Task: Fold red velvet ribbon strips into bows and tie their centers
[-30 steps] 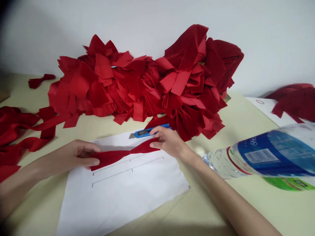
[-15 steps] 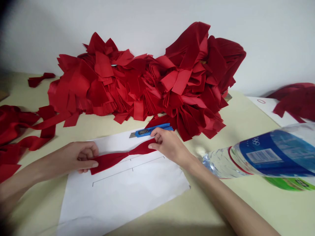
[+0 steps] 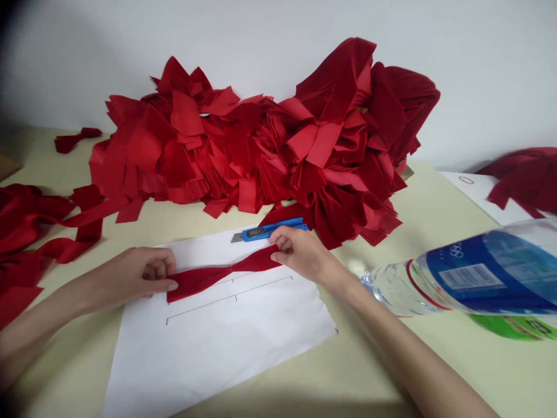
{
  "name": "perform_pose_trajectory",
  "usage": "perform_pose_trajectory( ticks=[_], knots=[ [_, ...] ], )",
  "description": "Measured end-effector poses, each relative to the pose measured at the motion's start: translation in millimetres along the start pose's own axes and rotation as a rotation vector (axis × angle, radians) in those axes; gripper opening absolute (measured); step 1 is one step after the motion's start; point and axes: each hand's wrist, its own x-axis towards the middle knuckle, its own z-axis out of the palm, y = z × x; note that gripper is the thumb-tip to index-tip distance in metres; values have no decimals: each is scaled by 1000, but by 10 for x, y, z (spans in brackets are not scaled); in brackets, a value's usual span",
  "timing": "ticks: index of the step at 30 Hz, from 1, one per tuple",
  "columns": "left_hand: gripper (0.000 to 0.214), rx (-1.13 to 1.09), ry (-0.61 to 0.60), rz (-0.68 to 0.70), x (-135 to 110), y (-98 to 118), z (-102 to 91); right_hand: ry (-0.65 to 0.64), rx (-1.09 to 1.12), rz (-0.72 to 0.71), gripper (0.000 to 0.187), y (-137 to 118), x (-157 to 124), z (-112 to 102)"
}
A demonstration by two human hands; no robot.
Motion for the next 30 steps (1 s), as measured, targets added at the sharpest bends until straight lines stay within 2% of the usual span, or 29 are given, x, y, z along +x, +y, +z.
perform_pose_trajectory(
  ticks=[7,15,30],
  knots=[
    [18,8,60,-19,-22,-2,26,-10,-7,16,15,25,5,-24],
    [17,-1,15,-5,-4,-27,23,-14,44,13,10,30,21,-40],
    [17,-41,5,-5,3,-27,23,-12,35,-2,11,20,20,-36]
  ],
)
